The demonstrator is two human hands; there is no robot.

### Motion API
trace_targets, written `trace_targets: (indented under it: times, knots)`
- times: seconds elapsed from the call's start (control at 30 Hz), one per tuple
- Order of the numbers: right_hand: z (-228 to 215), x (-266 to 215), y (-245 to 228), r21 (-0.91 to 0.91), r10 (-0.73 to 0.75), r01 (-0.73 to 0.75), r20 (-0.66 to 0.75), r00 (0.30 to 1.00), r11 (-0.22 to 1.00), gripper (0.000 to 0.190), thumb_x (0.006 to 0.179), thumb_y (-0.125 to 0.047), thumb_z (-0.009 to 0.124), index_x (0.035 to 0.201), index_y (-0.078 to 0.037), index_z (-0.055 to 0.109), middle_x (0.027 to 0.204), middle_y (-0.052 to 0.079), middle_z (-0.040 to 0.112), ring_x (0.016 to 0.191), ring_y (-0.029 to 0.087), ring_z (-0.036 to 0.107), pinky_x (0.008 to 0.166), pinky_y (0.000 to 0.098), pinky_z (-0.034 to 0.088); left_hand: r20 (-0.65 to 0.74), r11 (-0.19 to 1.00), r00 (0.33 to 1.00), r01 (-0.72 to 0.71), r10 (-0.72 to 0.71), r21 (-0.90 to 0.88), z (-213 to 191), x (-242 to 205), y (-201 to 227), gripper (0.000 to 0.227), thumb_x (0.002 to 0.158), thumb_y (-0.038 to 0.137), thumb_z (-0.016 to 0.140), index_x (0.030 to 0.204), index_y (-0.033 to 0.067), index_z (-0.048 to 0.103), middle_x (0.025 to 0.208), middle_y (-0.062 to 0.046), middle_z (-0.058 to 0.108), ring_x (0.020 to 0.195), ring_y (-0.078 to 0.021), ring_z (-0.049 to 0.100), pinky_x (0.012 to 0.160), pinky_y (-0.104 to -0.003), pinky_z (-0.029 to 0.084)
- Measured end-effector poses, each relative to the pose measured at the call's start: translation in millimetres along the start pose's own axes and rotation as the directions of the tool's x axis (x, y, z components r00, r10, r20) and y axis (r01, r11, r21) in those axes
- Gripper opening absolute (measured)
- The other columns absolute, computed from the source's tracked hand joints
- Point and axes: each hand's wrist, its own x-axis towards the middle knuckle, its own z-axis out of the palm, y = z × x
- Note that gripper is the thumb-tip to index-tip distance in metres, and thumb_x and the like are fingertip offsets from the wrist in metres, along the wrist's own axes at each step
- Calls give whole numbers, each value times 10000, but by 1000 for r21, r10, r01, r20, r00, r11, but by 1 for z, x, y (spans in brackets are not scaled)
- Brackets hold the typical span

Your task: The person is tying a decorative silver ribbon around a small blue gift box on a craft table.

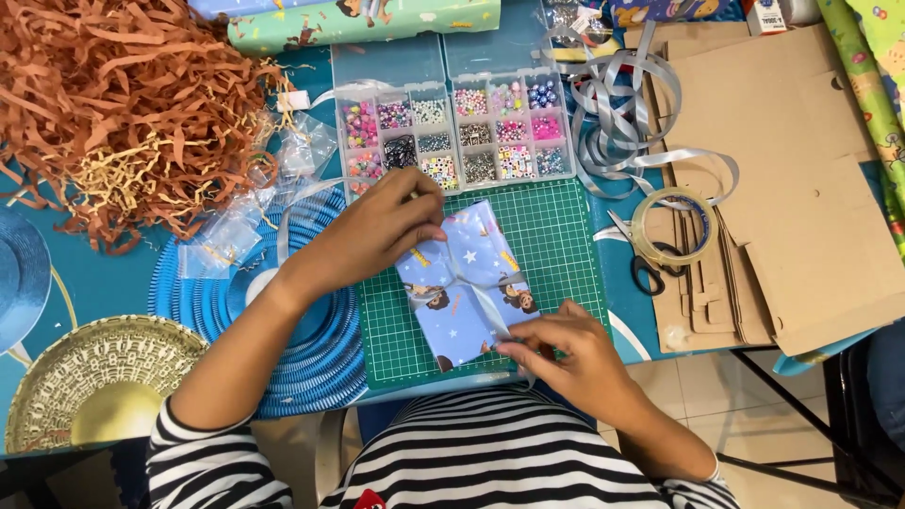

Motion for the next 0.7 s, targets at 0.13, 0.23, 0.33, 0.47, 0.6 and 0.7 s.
trace_targets:
  times: [0.13, 0.23, 0.33, 0.47, 0.6, 0.7]
  knots:
    - [15, -19, 8, 75, 29, -28, -7, 1000, 997, 101, 952, -236, 809, 995, -156, 853, 772, -59, 874, 682, 58, 819, 765, 283, 559, 110, 990, 989, 105, -95, -94, -4, 13, 3, 144, 1122, 199, 605, 1112, 66, 658, 1431, -107, 601, 1220, -300, 637, 799, -435, 536]
    - [23, -23, 9, 244, 67, -82, 71, 995, 966, 139, 1005, -203, 745, 1046, -100, 830, 935, 34, 845, 862, 151, 787, 776, 275, 617, 154, 968, 968, 216, -196, -127, 5, 15, -6, 186, 1100, 253, 623, 1079, 78, 679, 1493, -102, 646, 1342, -309, 644, 900, -461, 556]
    - [21, -21, 7, 314, -7, -19, 79, 997, 949, 171, 1047, -182, 680, 991, -53, 777, 1117, 100, 856, 1058, 240, 802, 954, 360, 627, 126, 932, 951, 302, -282, -201, 6, 17, -5, 393, 1050, 258, 703, 1390, 61, 684, 1104, -65, 757, 1229, -298, 682, 984, -450, 536]
    - [24, -23, 29, 293, -80, 69, 26, 996, 953, 188, 1024, -196, 726, 892, -62, 726, 912, 70, 759, 931, 242, 694, 879, 370, 544, 82, 881, 925, 378, -371, -284, 6, 8, -5, 123, 1003, 204, 767, 1031, 84, 767, 1254, -104, 798, 1171, -260, 773, 911, -380, 612]
    - [20, -23, 42, 399, -95, 54, 83, 992, 915, 248, 1081, -212, 639, 884, -67, 678, 945, 77, 738, 986, 265, 690, 1002, 423, 504, 125, 819, 870, 492, -477, -295, 1, 3, -1, 121, 1008, 236, 758, 1012, 115, 749, 1226, -71, 840, 1143, -222, 797, 849, -361, 582]
    - [17, -22, 43, 381, -65, 36, 64, 996, 924, 256, 1089, -238, 629, 902, -75, 694, 916, 50, 708, 943, 229, 652, 937, 377, 497, 107, 817, 855, 517, -507, -255, 4, -2, -3, 104, 1026, 247, 746, 1022, 143, 743, 1164, -18, 850, 1003, -178, 770, 773, -353, 526]
